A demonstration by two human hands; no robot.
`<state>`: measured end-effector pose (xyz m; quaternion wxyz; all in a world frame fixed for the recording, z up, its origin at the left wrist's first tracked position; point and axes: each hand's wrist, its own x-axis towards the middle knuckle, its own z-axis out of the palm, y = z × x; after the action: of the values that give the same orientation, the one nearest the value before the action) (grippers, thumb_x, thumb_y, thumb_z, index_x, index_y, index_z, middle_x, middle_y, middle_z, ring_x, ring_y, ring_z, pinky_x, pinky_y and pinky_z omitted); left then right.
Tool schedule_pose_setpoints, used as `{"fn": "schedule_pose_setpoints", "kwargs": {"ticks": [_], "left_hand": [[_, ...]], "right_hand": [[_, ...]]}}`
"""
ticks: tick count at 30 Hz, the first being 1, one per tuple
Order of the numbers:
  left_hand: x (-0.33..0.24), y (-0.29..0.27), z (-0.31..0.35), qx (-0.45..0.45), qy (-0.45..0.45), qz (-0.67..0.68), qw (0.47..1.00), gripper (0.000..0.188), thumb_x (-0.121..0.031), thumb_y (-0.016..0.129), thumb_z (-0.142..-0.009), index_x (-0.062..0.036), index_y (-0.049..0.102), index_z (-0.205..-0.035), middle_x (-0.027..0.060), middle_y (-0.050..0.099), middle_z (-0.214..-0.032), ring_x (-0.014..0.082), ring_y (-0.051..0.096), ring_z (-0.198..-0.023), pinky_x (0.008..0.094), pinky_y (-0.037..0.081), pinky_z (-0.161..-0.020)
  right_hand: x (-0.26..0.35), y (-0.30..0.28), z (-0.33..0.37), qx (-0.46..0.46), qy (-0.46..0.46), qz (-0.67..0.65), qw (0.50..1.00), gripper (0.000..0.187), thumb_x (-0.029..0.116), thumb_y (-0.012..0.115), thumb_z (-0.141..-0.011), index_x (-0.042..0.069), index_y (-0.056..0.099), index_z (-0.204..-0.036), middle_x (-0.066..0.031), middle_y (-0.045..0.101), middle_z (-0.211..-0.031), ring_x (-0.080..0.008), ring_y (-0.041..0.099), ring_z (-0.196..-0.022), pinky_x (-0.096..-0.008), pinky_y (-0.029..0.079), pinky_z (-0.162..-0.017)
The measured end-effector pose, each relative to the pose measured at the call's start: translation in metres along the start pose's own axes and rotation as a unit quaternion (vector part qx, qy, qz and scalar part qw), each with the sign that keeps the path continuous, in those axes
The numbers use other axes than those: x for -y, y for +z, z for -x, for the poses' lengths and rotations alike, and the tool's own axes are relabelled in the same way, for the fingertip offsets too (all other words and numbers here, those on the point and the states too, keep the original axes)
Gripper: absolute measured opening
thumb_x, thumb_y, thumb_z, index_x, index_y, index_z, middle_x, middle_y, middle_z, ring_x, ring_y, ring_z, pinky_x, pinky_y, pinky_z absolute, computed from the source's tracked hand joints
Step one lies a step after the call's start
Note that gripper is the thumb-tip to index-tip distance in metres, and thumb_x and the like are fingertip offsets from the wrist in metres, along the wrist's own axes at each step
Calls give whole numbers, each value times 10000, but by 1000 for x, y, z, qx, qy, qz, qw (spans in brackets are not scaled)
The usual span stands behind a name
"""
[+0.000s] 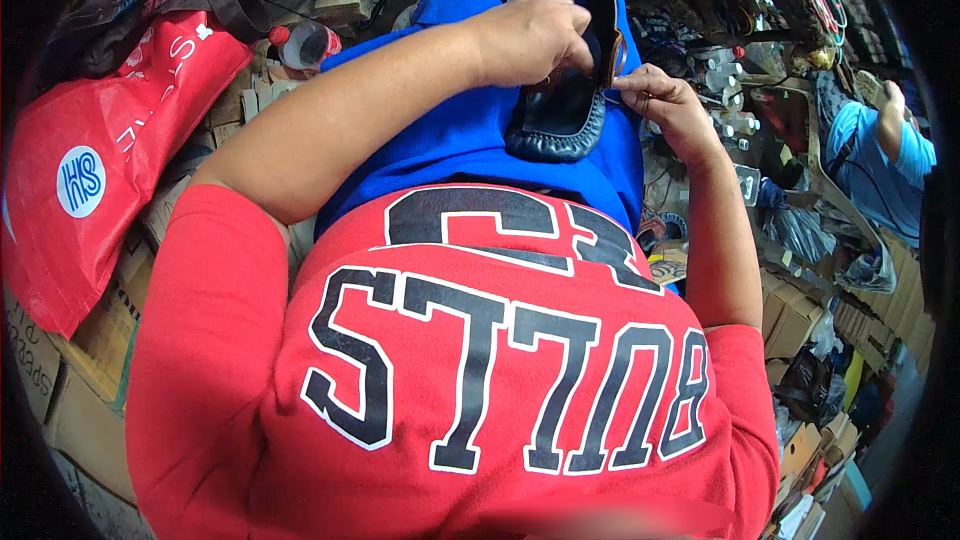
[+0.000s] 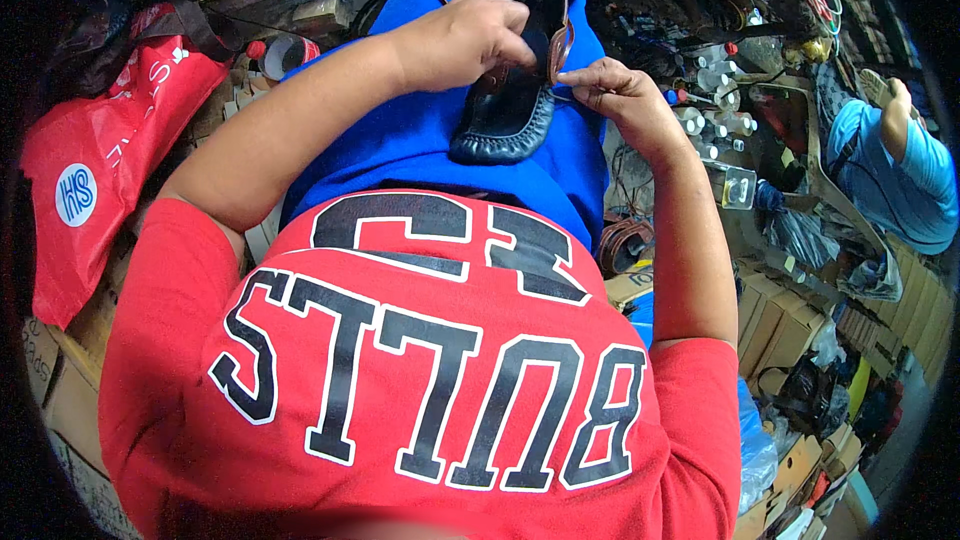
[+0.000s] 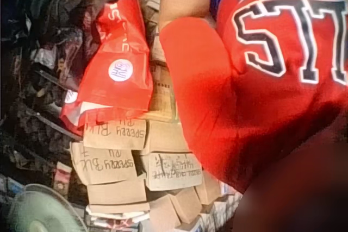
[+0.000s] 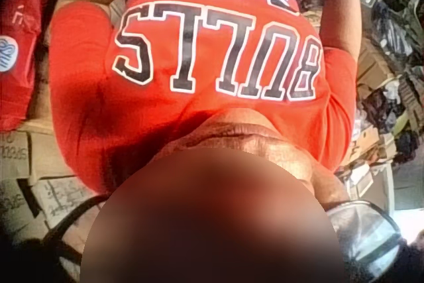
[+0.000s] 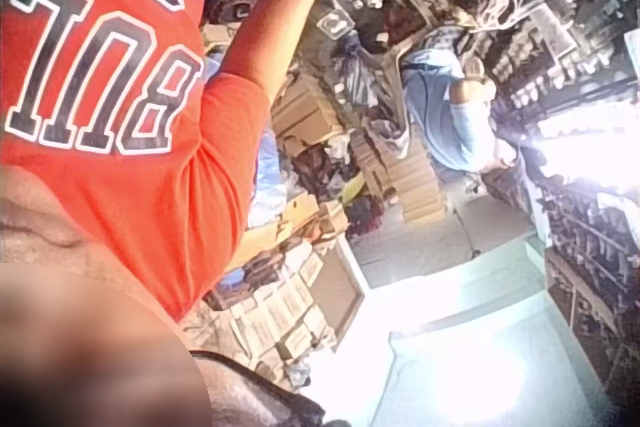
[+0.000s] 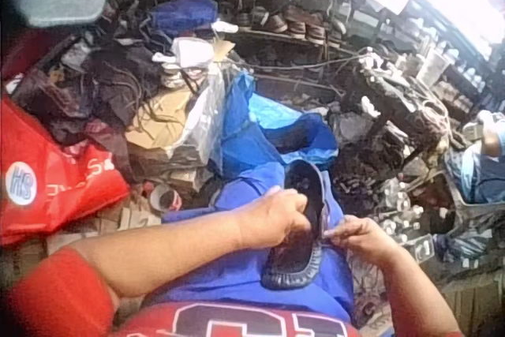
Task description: The recorder is hand-stitching a shoe upper using a needle and thread in a workshop environment.
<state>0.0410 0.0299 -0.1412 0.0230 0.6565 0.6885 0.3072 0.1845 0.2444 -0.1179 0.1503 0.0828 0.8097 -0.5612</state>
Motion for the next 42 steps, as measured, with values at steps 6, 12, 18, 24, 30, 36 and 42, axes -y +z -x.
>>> {"fn": "schedule_pose_setpoints", "kwargs": {"ticks": [6,12,18,24,30,36,42], "left_hand": [[-1,-7,-10,-28,101,-96,990,180,-96,655,-673,-160,685,-838,29,510,-779,228,546,-815,364,432,-719],[-8,-10,15,-14,-17,-20,1000,195,-114,651,-743,-184,688,-922,18,534,-805,213,551,-876,367,408,-761],[3,-17,-1,-21,27,-63,997,129,-86,622,-718,-173,655,-806,0,523,-798,198,545,-845,377,398,-758],[1,-21,-18,-42,128,-108,985,65,-86,629,-693,-133,621,-737,19,517,-805,209,543,-841,352,430,-712],[-9,-8,-1,-73,66,-29,995,87,-42,646,-674,-84,615,-744,69,510,-764,260,544,-777,362,449,-691],[-24,7,15,-107,-71,74,989,153,5,669,-703,-59,670,-841,96,569,-786,265,585,-764,348,481,-674],[-23,3,16,-90,-96,93,987,140,-17,691,-707,-58,677,-840,93,566,-767,259,579,-753,341,478,-669]], "right_hand": [[1,3,3,-24,-9,-8,1000,240,-18,612,-823,77,704,-1023,15,544,-870,-83,522,-831,-208,424,-769],[14,9,11,-75,-34,50,995,245,12,628,-834,100,695,-1053,14,511,-837,-86,493,-788,-214,420,-740],[13,3,5,-44,-43,72,996,264,4,621,-835,107,690,-1068,13,485,-819,-85,462,-782,-218,408,-718],[8,4,3,-25,-27,53,998,273,-3,616,-834,107,689,-1073,11,512,-846,-83,479,-806,-214,410,-737],[3,16,8,-55,-43,15,997,285,-3,617,-832,112,687,-1083,1,557,-877,-85,516,-852,-216,427,-775],[27,12,15,-101,-97,228,964,437,-17,640,-762,138,603,-1170,-26,590,-818,-157,563,-753,-289,445,-765],[77,15,-1,22,-131,576,807,568,-25,553,-763,227,476,-1265,-68,609,-808,-255,598,-787,-368,423,-802]]}}
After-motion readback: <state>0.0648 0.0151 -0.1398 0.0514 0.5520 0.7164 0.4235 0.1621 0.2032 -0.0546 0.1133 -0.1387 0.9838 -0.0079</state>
